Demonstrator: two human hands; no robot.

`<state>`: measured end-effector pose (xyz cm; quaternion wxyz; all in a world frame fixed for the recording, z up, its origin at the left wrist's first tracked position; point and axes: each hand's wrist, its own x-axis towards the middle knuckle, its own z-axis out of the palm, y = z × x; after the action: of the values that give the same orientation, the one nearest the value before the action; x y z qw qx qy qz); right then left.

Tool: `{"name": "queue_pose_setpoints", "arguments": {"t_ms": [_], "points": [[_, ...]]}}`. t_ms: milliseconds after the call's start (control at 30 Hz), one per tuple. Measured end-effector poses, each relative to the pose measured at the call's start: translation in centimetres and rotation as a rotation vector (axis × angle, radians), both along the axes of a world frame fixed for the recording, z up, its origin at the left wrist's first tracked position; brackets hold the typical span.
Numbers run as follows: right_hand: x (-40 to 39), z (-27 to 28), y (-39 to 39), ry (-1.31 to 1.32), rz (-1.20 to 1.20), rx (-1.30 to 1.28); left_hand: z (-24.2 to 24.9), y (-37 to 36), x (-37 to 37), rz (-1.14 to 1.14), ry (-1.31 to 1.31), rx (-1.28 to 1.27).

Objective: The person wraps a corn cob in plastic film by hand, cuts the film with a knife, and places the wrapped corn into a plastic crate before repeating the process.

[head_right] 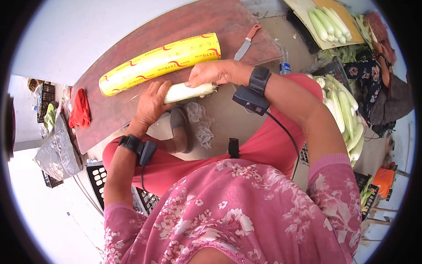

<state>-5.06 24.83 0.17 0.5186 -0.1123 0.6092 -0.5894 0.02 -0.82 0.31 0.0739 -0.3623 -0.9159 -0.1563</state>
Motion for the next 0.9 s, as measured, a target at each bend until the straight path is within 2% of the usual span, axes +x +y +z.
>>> {"name": "queue_pose_setpoints", "arguments": {"t_ms": [100, 200, 333, 367, 500, 600, 733, 767, 900], "points": [[-0.4, 1.8, 0.4, -0.004, 0.084, 0.036, 1.1, 0.4, 0.6, 0.009, -0.017, -0.030], [-0.8, 4.4, 1.1, -0.013, -0.020, -0.100, 2.7, 0.7, 0.6, 0.101, -0.083, 0.061], [-2.1, 9.5, 1.6, 0.160, -0.106, -0.162, 5.8, 1.1, 0.0, 0.236, -0.189, 0.260], [-2.6, 10.0, 1.8, 0.249, -0.081, -0.248, 6.2, 0.9, -0.5, 0.247, -0.239, 0.323], [-2.7, 13.8, 1.4, 0.266, -0.193, -0.454, 10.1, 1.6, -0.3, 0.271, -0.284, 0.533], [-3.3, 14.6, 1.8, 0.116, -0.106, -0.624, 11.1, 1.6, -0.1, 0.269, -0.249, 0.607], [-2.4, 13.4, 0.8, 0.427, -0.194, -0.488, 11.0, 2.1, 0.0, 0.318, -0.213, 0.558], [-2.1, 13.1, 0.4, 0.481, -0.197, -0.503, 10.1, 2.1, -0.4, 0.337, -0.131, 0.511], [-1.6, 12.6, -0.6, 0.510, -0.330, -0.523, 9.1, 3.0, -0.8, 0.384, -0.056, 0.544]]}}
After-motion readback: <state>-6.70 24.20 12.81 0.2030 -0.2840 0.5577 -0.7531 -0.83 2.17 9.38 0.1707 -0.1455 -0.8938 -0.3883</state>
